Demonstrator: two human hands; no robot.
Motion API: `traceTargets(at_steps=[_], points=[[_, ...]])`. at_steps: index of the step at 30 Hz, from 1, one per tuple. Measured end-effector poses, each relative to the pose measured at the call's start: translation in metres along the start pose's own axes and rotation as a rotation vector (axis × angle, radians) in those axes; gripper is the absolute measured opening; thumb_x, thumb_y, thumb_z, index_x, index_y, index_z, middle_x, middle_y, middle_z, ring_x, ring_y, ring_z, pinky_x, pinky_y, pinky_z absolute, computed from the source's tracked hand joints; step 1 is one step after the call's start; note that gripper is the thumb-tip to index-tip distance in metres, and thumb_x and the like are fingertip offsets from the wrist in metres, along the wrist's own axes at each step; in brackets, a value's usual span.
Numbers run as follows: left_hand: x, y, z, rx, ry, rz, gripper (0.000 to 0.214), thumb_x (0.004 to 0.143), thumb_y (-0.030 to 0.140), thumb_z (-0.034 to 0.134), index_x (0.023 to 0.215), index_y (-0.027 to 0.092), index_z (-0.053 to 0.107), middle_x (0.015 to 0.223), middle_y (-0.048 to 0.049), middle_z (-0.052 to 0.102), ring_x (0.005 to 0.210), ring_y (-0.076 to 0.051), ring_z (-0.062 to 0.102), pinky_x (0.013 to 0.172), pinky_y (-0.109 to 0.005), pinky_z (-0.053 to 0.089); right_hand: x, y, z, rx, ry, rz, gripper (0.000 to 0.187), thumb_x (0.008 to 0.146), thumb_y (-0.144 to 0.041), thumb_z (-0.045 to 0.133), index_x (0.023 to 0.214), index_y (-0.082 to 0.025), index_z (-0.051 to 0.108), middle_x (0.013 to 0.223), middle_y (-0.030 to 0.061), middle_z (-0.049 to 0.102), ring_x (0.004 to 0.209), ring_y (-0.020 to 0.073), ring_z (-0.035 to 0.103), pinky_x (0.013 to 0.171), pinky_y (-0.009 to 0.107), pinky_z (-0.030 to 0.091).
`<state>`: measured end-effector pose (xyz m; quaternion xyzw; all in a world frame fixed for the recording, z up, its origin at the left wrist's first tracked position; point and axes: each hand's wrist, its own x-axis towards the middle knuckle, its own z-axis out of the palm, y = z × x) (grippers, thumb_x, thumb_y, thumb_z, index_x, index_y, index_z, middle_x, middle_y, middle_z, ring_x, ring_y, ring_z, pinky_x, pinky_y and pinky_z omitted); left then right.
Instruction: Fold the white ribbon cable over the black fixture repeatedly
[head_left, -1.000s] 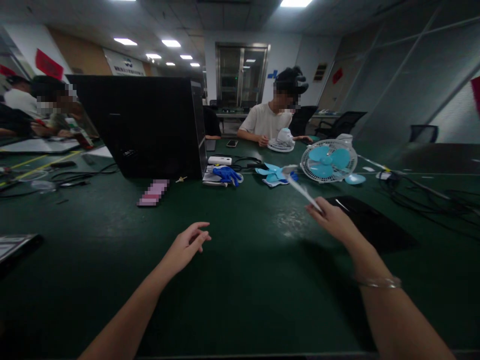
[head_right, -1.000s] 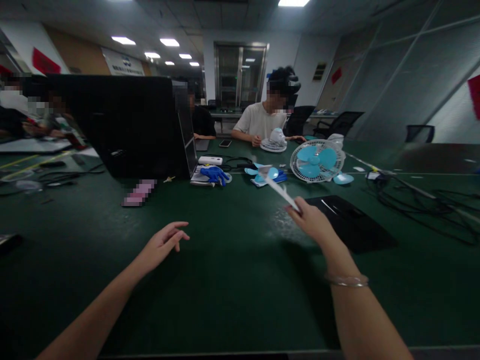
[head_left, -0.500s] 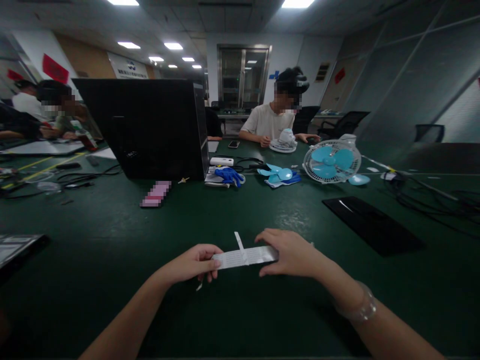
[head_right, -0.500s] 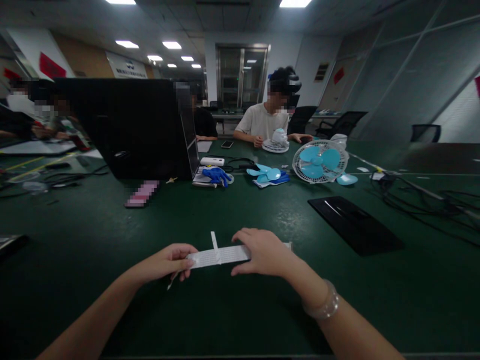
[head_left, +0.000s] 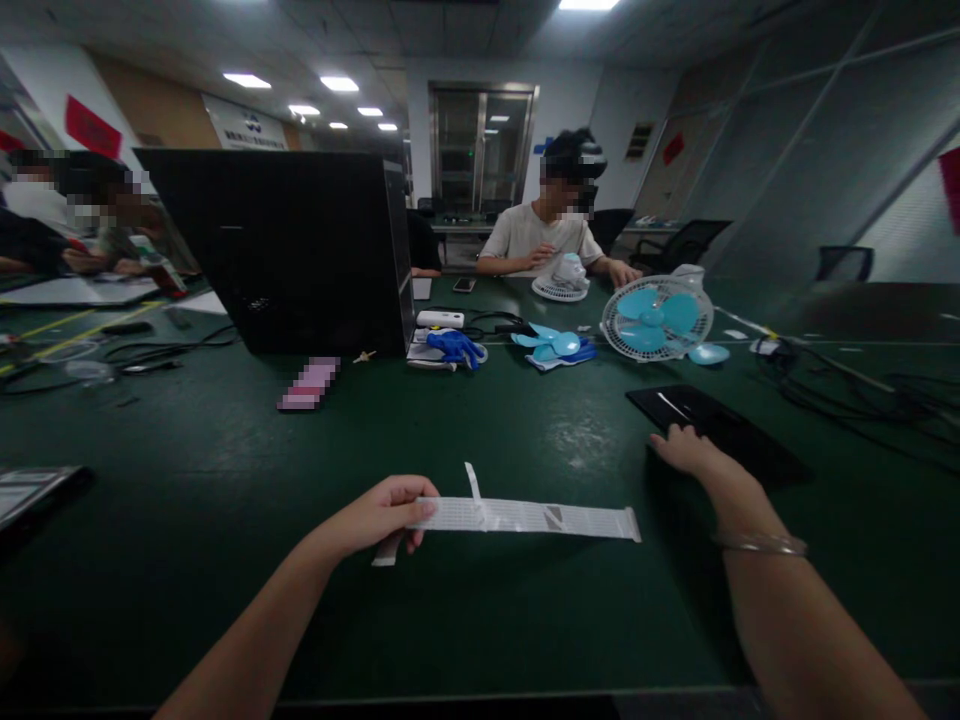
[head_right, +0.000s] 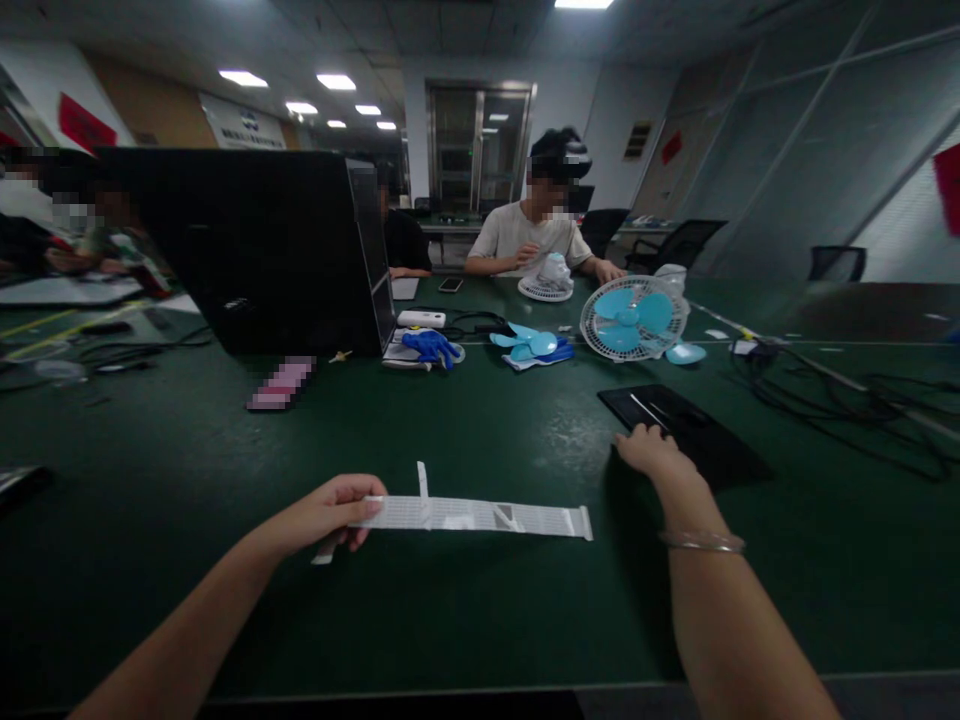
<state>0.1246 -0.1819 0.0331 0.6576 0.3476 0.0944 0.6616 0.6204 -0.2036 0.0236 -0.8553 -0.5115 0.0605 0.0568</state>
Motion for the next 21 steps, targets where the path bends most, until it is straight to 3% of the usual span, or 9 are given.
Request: traceTargets(at_steps=[4, 8, 12, 16, 21], points=[[-0.001, -0.003, -0.001, -0.013, -0.022, 0.015, 0.030, 0.087, 0.048, 0.059, 0.093, 0.019, 0.060, 0.073, 0.0029, 0.059, 0.061, -0.010, 0.055, 0.050, -0.020, 0.034, -0.013, -0.036, 0.005, -0.089, -0.072, -0.116, 0.036, 0.093, -0.037, 0.059, 0.124, -0.018, 0.057, 0.125, 0.0089, 0.058, 0.104, 0.0221, 0.060, 0.087, 0.044, 0.052], [-0.001, -0.004, -0.002, -0.032, -0.039, 0.031, 0.029, 0.085, 0.047, 0.061, 0.089, 0.018, 0.059, 0.073, 0.0025, 0.060, 0.060, -0.010, 0.056, 0.052, -0.020, 0.036, -0.047, -0.085, 0.007, -0.112, -0.166, -0.378, 0.046, 0.094, -0.022, 0.052, 0.140, -0.015, 0.049, 0.147, 0.0154, 0.044, 0.132, 0.0282, 0.045, 0.109, 0.045, 0.039], [-0.001, -0.005, -0.004, -0.049, -0.055, 0.027, 0.023, 0.085, 0.041, 0.062, 0.084, 0.018, 0.058, 0.072, 0.0025, 0.061, 0.059, -0.009, 0.057, 0.050, -0.020, 0.035, -0.090, -0.124, 0.005, -0.114, -0.248, -0.599, 0.064, 0.088, -0.011, 0.043, 0.151, -0.020, 0.034, 0.156, 0.0071, 0.032, 0.140, 0.0250, 0.034, 0.115, 0.042, 0.031], [-0.001, -0.006, -0.006, -0.057, -0.046, 0.028, 0.022, 0.082, 0.037, 0.064, 0.079, 0.017, 0.055, 0.070, 0.0033, 0.061, 0.055, -0.008, 0.056, 0.050, -0.019, 0.037, -0.123, -0.147, 0.003, -0.173, -0.299, -0.823, 0.074, 0.083, -0.008, 0.046, 0.153, -0.024, 0.029, 0.157, 0.0041, 0.028, 0.141, 0.0252, 0.032, 0.112, 0.046, 0.036], [0.000, -0.006, -0.006, -0.032, -0.037, 0.003, 0.022, 0.080, 0.037, 0.064, 0.078, 0.017, 0.054, 0.069, 0.0036, 0.061, 0.053, -0.008, 0.056, 0.049, -0.019, 0.037, -0.143, -0.159, 0.008, -0.172, -0.293, -1.038, 0.078, 0.079, -0.010, 0.056, 0.151, -0.028, 0.033, 0.157, 0.0024, 0.029, 0.142, 0.0251, 0.031, 0.110, 0.046, 0.038]])
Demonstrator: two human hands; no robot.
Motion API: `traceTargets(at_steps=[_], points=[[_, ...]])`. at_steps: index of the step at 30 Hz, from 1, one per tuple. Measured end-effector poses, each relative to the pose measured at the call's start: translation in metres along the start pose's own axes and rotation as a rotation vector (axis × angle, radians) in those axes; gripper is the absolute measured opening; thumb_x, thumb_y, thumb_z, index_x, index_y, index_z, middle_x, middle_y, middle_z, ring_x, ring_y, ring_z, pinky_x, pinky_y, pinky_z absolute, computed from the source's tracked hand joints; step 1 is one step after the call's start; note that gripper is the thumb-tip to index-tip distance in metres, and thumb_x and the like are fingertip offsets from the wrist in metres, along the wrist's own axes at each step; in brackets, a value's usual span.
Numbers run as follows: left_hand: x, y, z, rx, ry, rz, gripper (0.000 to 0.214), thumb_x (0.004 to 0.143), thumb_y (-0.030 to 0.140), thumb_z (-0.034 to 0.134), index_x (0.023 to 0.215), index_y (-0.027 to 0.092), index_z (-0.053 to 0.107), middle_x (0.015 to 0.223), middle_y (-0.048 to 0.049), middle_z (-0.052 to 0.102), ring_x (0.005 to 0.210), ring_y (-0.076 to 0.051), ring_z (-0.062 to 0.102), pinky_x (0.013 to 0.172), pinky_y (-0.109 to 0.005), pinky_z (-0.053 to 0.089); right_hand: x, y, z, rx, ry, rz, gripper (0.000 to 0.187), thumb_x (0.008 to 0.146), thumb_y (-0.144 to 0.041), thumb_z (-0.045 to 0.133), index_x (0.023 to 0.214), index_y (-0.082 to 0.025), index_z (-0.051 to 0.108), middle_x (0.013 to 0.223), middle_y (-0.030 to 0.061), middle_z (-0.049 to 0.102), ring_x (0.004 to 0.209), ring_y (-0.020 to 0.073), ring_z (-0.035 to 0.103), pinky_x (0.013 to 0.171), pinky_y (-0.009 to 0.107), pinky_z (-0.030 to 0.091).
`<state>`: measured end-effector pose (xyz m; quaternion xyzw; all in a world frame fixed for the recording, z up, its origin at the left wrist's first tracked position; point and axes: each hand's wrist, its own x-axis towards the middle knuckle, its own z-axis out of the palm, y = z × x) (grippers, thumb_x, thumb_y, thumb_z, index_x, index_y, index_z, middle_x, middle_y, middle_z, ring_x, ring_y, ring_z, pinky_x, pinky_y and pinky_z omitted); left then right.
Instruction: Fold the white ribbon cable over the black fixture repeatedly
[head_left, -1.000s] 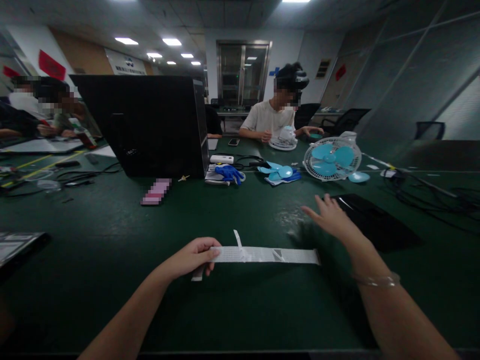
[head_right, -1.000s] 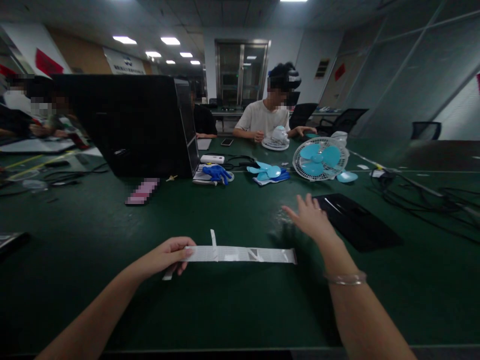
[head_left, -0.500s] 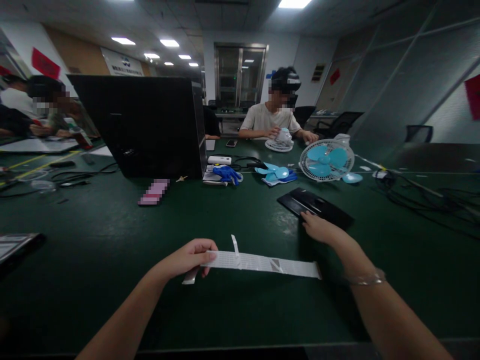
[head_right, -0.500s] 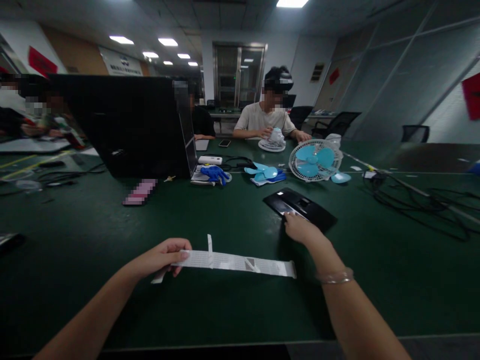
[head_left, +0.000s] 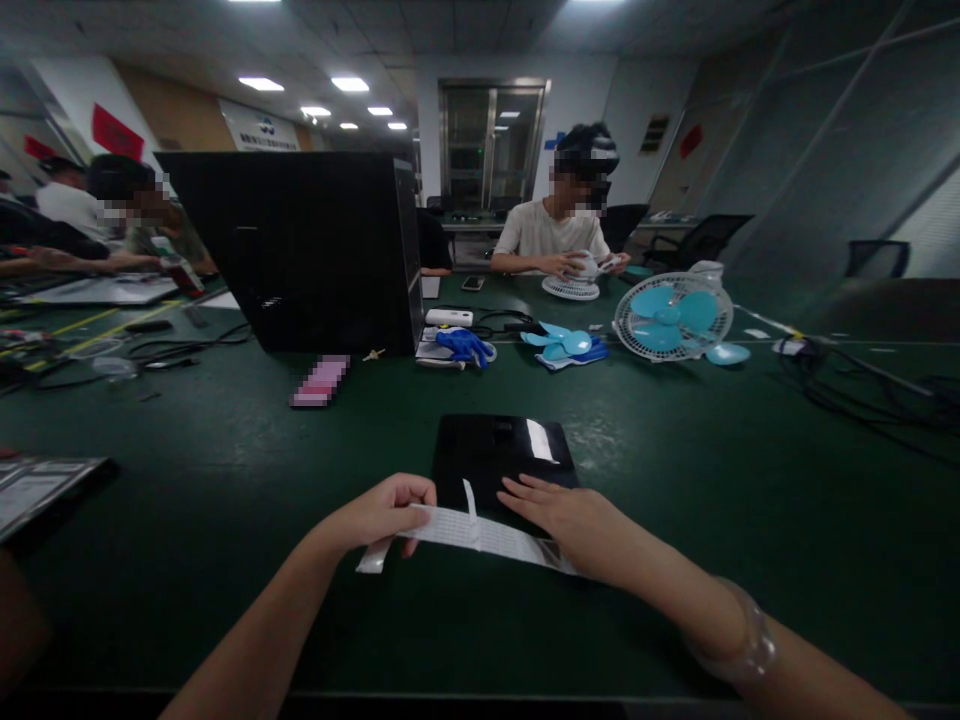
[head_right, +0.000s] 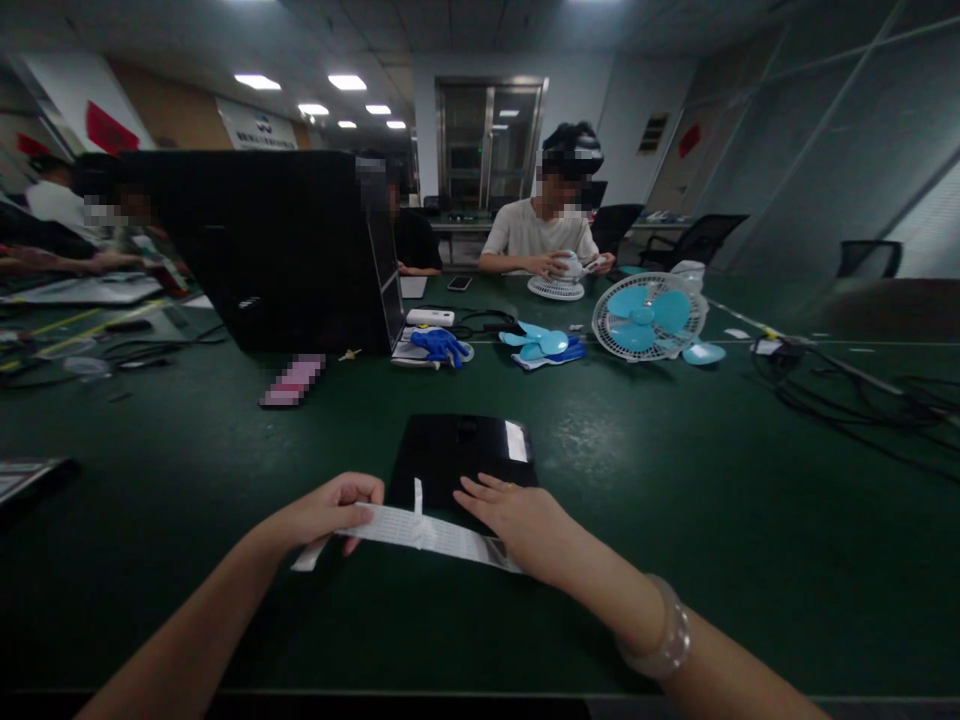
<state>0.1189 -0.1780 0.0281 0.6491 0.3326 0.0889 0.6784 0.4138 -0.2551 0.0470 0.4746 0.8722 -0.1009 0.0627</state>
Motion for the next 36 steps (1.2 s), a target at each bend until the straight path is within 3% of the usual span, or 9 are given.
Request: traceTargets(at_steps=[6, 10, 13, 17, 21, 24, 30, 36], points=[[0.001, 0.002, 0.002, 0.055, -0.013, -0.057, 0.019, 0.082, 0.034, 0.061, 0.081, 0.016, 0.056, 0.070, 0.0023, 0.062, 0.055, -0.009, 0.058, 0.048, -0.018, 0.037, -0.002, -0.009, -0.002, 0.058, 0.046, -0.133, 0.068, 0.084, -0.011, 0.055, 0.148, -0.027, 0.040, 0.154, 0.0029, 0.037, 0.140, 0.0272, 0.034, 0.109, 0.048, 0.039], [0.001, 0.004, 0.004, 0.059, 0.005, -0.064, 0.021, 0.082, 0.036, 0.062, 0.082, 0.016, 0.056, 0.067, 0.0027, 0.062, 0.056, -0.009, 0.058, 0.050, -0.019, 0.039, -0.004, -0.013, -0.007, 0.195, 0.109, -0.111, 0.054, 0.098, -0.025, 0.041, 0.151, -0.028, 0.033, 0.149, 0.0057, 0.046, 0.135, 0.0241, 0.043, 0.108, 0.047, 0.040], [0.002, 0.004, 0.003, 0.066, 0.010, -0.032, 0.025, 0.083, 0.041, 0.062, 0.087, 0.016, 0.057, 0.067, 0.0026, 0.062, 0.058, -0.010, 0.059, 0.051, -0.020, 0.041, -0.004, -0.015, -0.008, 0.284, 0.180, -0.135, 0.058, 0.099, -0.039, 0.046, 0.153, -0.032, 0.028, 0.141, 0.0061, 0.054, 0.124, 0.0229, 0.053, 0.101, 0.044, 0.045], [0.004, 0.003, 0.000, 0.103, 0.018, 0.012, 0.034, 0.086, 0.046, 0.059, 0.100, 0.016, 0.061, 0.077, -0.0013, 0.067, 0.060, -0.010, 0.058, 0.052, -0.021, 0.042, -0.002, -0.009, -0.004, 0.192, 0.278, -0.203, 0.051, 0.099, -0.027, 0.044, 0.149, -0.036, 0.036, 0.131, 0.0058, 0.057, 0.111, 0.0201, 0.057, 0.089, 0.039, 0.050], [0.007, 0.000, -0.003, 0.188, 0.174, 0.022, 0.043, 0.088, 0.051, 0.054, 0.114, 0.017, 0.061, 0.091, -0.0037, 0.067, 0.058, -0.009, 0.055, 0.053, -0.022, 0.042, 0.003, 0.005, 0.001, 0.058, 0.346, -0.121, 0.045, 0.098, -0.023, 0.045, 0.141, -0.034, 0.048, 0.130, 0.0082, 0.056, 0.109, 0.0231, 0.057, 0.087, 0.041, 0.050], [0.008, -0.002, -0.004, 0.272, 0.292, 0.008, 0.044, 0.087, 0.052, 0.055, 0.113, 0.017, 0.063, 0.094, -0.0047, 0.066, 0.061, -0.011, 0.058, 0.055, -0.024, 0.044, 0.008, 0.011, 0.004, 0.010, 0.349, -0.093, 0.043, 0.097, -0.022, 0.047, 0.137, -0.033, 0.053, 0.128, 0.0084, 0.056, 0.105, 0.0226, 0.059, 0.085, 0.039, 0.051], [0.009, -0.002, -0.005, 0.400, 0.349, -0.038, 0.042, 0.081, 0.046, 0.063, 0.110, 0.017, 0.065, 0.101, -0.0067, 0.066, 0.065, -0.013, 0.060, 0.054, -0.023, 0.044, 0.015, 0.012, 0.010, -0.031, 0.305, -0.120, 0.043, 0.097, -0.021, 0.044, 0.138, -0.032, 0.053, 0.126, 0.0082, 0.058, 0.106, 0.0238, 0.058, 0.086, 0.042, 0.051], [0.009, -0.002, -0.003, 0.401, 0.297, -0.037, 0.038, 0.081, 0.044, 0.062, 0.108, 0.016, 0.065, 0.088, -0.0037, 0.064, 0.066, -0.015, 0.063, 0.054, -0.023, 0.044, 0.016, 0.007, 0.011, -0.038, 0.274, -0.111, 0.045, 0.098, -0.019, 0.041, 0.140, -0.030, 0.051, 0.131, 0.0100, 0.055, 0.113, 0.0258, 0.053, 0.092, 0.046, 0.048]])
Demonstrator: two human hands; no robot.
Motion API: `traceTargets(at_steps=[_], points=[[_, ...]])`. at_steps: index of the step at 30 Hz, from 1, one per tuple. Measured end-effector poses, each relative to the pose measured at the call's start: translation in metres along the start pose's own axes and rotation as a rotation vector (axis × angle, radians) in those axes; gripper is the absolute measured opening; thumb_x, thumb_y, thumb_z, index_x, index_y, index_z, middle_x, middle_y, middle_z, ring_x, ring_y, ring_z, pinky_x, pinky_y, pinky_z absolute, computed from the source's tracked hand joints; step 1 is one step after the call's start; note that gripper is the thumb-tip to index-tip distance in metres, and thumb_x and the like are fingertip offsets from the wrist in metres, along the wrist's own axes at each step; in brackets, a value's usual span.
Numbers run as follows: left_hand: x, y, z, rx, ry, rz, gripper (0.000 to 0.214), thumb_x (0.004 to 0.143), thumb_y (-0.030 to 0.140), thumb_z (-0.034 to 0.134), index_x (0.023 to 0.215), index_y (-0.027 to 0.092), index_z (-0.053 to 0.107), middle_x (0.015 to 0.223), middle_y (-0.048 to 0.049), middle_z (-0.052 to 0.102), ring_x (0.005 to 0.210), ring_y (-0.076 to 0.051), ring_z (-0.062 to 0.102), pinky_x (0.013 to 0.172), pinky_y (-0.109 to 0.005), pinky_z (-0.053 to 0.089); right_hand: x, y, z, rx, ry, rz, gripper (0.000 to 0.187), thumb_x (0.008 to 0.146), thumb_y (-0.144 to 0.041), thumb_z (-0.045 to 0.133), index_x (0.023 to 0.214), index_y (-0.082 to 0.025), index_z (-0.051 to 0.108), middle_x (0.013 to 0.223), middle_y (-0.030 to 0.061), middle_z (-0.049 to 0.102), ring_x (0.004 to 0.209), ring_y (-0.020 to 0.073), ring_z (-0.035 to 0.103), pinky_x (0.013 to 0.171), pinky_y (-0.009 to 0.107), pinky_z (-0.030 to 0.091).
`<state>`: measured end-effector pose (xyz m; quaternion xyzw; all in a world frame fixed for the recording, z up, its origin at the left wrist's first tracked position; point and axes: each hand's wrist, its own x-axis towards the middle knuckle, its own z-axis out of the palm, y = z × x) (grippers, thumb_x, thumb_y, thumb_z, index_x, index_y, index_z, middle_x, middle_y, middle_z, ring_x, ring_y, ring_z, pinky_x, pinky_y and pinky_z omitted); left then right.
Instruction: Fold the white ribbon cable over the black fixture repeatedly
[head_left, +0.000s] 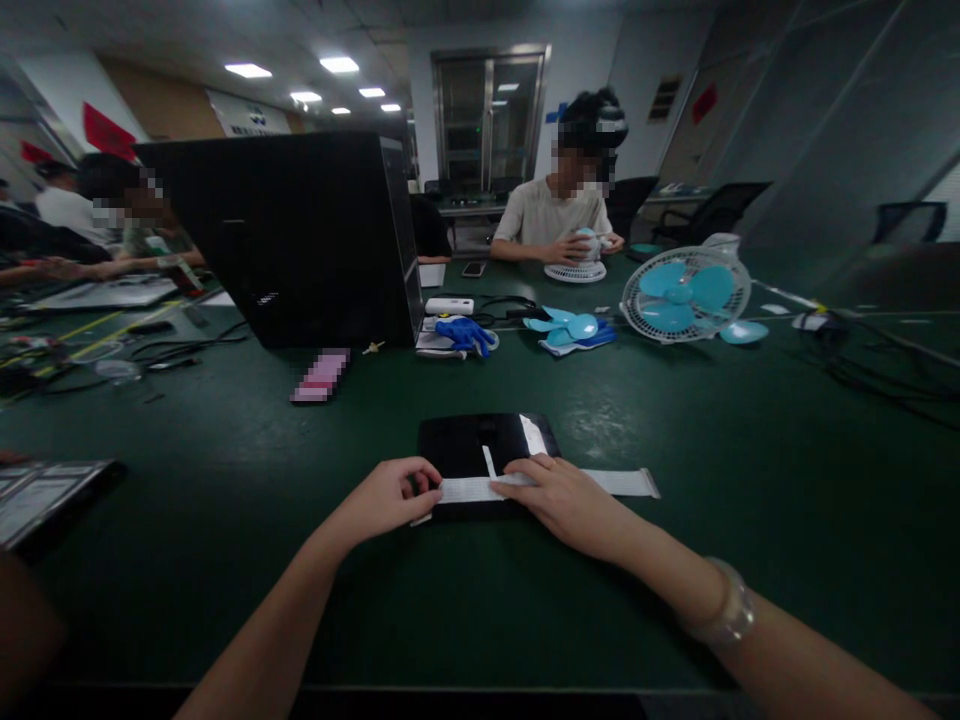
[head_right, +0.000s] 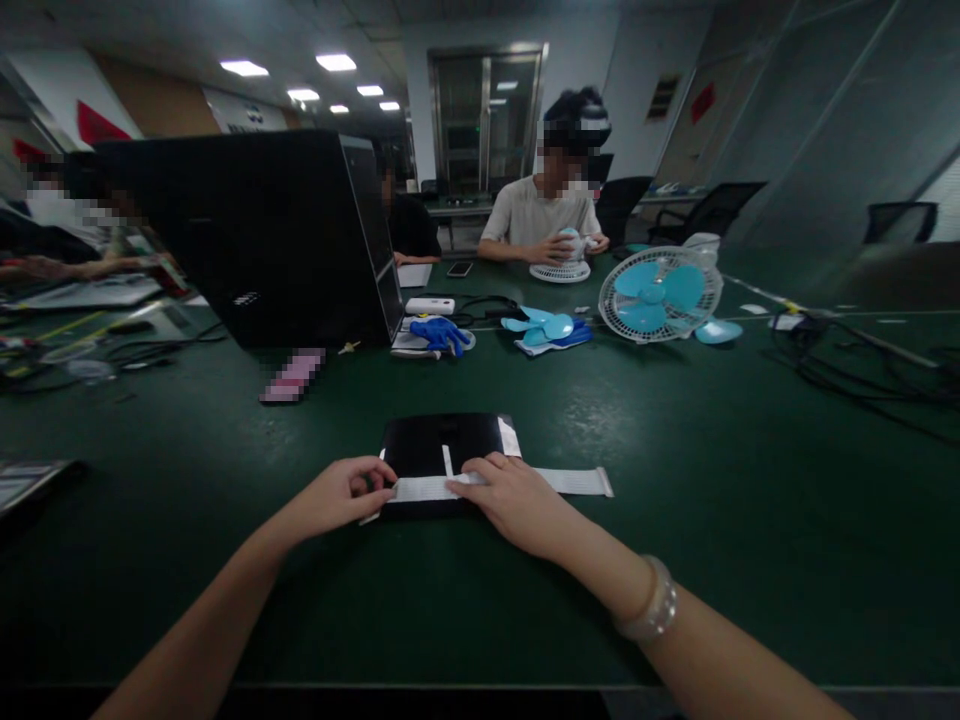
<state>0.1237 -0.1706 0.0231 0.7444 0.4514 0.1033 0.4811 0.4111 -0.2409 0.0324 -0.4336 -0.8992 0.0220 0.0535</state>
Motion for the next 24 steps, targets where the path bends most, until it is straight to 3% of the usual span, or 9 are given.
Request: traceTargets(at_steps=[8, 12, 19, 24], points=[[0.004, -0.007, 0.002, 0.028, 0.016, 0.011, 0.040, 0.082, 0.049, 0.061, 0.105, 0.017, 0.066, 0.081, -0.0019, 0.062, 0.065, -0.015, 0.060, 0.054, -0.024, 0.042, -0.002, -0.002, 0.001, 0.073, 0.027, 0.036, 0.041, 0.099, -0.031, 0.043, 0.138, -0.032, 0.054, 0.141, 0.0068, 0.049, 0.135, 0.0274, 0.037, 0.112, 0.054, 0.030], [0.002, -0.002, 0.000, 0.072, 0.051, 0.006, 0.043, 0.084, 0.054, 0.057, 0.104, 0.017, 0.066, 0.084, -0.0039, 0.065, 0.068, -0.016, 0.060, 0.056, -0.025, 0.041, -0.004, -0.002, 0.002, 0.112, 0.056, 0.044, 0.046, 0.099, -0.033, 0.043, 0.145, -0.032, 0.044, 0.149, 0.0062, 0.043, 0.139, 0.0268, 0.033, 0.114, 0.055, 0.027], [-0.005, 0.012, -0.003, 0.432, 0.247, 0.026, 0.041, 0.091, 0.056, 0.044, 0.090, 0.023, 0.069, 0.078, -0.0037, 0.068, 0.070, -0.021, 0.062, 0.058, -0.028, 0.037, -0.003, -0.007, -0.001, 0.117, -0.019, 0.065, 0.046, 0.100, -0.043, 0.040, 0.144, -0.033, 0.046, 0.156, 0.0062, 0.034, 0.142, 0.0289, 0.029, 0.115, 0.057, 0.024], [-0.005, 0.011, -0.004, 0.476, 0.305, -0.020, 0.035, 0.092, 0.050, 0.044, 0.087, 0.023, 0.066, 0.075, -0.0022, 0.067, 0.067, -0.020, 0.062, 0.056, -0.027, 0.036, -0.004, 0.001, -0.001, 0.132, -0.035, 0.125, 0.064, 0.095, -0.052, 0.047, 0.153, -0.031, 0.029, 0.160, 0.0069, 0.022, 0.145, 0.0286, 0.023, 0.116, 0.055, 0.021]])
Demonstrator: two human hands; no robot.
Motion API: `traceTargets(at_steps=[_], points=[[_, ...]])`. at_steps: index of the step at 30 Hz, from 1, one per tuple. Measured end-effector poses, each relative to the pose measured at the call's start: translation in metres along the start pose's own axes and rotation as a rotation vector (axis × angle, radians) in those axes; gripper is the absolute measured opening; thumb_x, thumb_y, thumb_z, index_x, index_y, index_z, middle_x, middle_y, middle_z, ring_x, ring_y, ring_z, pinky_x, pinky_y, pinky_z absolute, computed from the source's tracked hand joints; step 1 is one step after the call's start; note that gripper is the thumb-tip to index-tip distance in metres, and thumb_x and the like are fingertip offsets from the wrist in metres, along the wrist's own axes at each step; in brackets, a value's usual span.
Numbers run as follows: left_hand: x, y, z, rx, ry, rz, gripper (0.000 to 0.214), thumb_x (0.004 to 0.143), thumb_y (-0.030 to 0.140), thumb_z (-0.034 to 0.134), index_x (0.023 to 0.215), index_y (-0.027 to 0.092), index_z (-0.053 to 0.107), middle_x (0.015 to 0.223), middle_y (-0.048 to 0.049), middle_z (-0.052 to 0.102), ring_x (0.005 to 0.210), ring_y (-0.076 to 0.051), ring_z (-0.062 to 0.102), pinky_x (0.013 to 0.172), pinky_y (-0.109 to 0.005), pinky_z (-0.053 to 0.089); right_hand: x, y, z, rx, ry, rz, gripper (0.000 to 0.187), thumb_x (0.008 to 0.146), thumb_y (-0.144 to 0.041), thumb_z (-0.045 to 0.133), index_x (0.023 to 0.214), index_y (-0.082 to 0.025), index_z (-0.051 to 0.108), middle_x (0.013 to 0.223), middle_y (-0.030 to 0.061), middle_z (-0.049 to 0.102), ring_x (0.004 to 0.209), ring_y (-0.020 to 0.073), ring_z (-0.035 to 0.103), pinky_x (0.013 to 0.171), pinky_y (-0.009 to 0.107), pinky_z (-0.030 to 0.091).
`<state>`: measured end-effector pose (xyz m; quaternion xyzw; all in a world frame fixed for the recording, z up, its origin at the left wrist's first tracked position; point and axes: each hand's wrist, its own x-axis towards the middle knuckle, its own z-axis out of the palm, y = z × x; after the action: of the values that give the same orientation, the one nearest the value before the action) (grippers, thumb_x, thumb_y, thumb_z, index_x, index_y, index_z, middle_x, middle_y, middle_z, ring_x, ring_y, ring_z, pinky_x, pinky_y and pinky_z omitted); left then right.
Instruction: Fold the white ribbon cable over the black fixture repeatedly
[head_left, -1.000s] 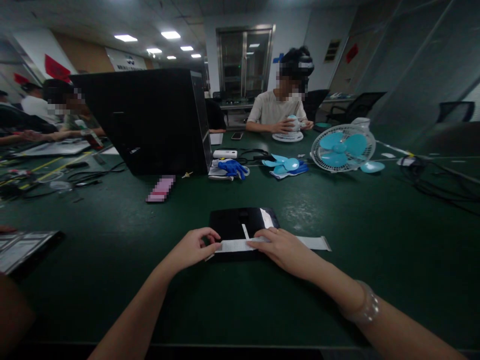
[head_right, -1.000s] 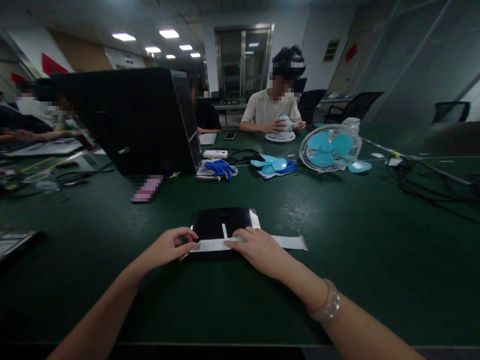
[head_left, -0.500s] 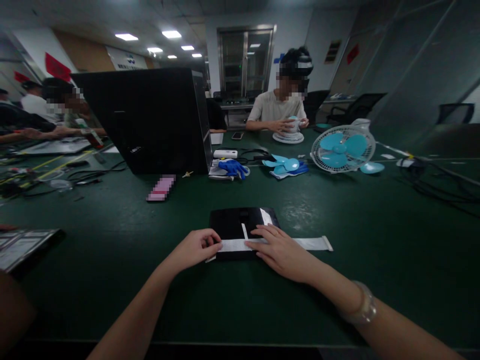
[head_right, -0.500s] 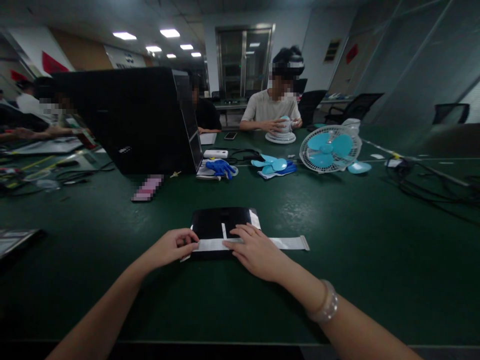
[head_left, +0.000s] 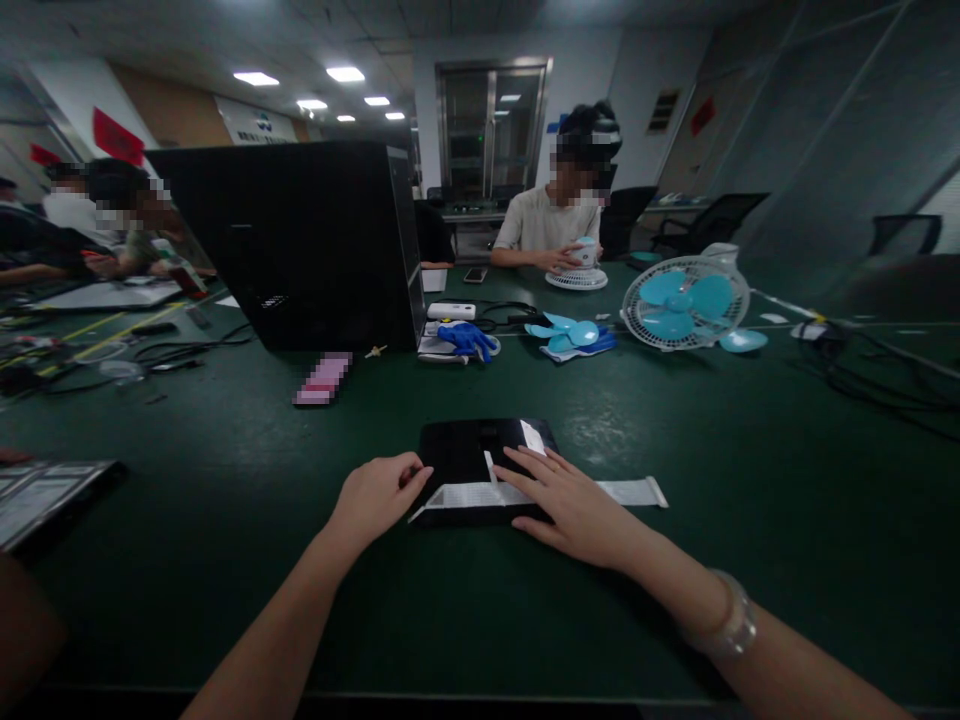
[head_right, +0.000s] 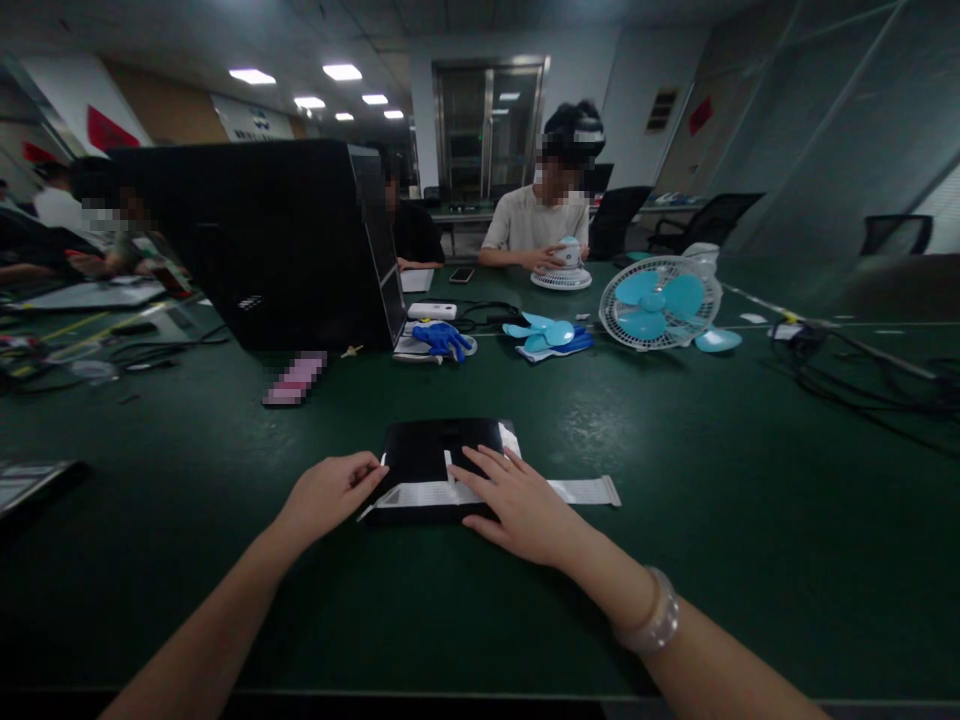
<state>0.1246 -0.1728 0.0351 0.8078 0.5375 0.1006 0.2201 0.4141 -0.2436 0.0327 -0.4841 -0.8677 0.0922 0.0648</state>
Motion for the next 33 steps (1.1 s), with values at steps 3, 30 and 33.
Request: traceTargets(at_steps=[3, 30, 33], points=[[0.000, 0.000, -0.002, 0.010, 0.040, -0.034, 0.033, 0.092, 0.049, 0.044, 0.088, 0.024, 0.065, 0.074, -0.0013, 0.067, 0.065, -0.020, 0.061, 0.055, -0.027, 0.035, 0.000, 0.004, 0.001, 0.011, -0.067, 0.072, 0.073, 0.093, -0.062, 0.044, 0.154, -0.025, 0.027, 0.161, 0.0099, 0.016, 0.146, 0.0308, 0.016, 0.116, 0.057, 0.020], [0.002, -0.011, -0.003, -0.179, 0.341, 0.003, 0.030, 0.091, 0.046, 0.050, 0.083, 0.021, 0.066, 0.129, -0.0074, 0.057, 0.106, -0.028, 0.061, 0.084, -0.044, 0.051, -0.057, 0.144, -0.052, -0.115, -0.167, 1.120, 0.078, 0.080, -0.058, 0.055, 0.147, -0.018, 0.043, 0.139, 0.0209, 0.053, 0.119, 0.0384, 0.056, 0.092, 0.053, 0.046], [0.003, -0.011, -0.002, -0.187, 0.350, -0.013, 0.028, 0.089, 0.045, 0.053, 0.082, 0.021, 0.067, 0.128, -0.0072, 0.059, 0.107, -0.029, 0.060, 0.085, -0.045, 0.051, -0.074, 0.163, -0.055, -0.136, -0.095, 1.238, 0.066, 0.084, -0.059, 0.048, 0.133, -0.016, 0.059, 0.127, 0.0275, 0.060, 0.106, 0.0409, 0.062, 0.082, 0.056, 0.046]])
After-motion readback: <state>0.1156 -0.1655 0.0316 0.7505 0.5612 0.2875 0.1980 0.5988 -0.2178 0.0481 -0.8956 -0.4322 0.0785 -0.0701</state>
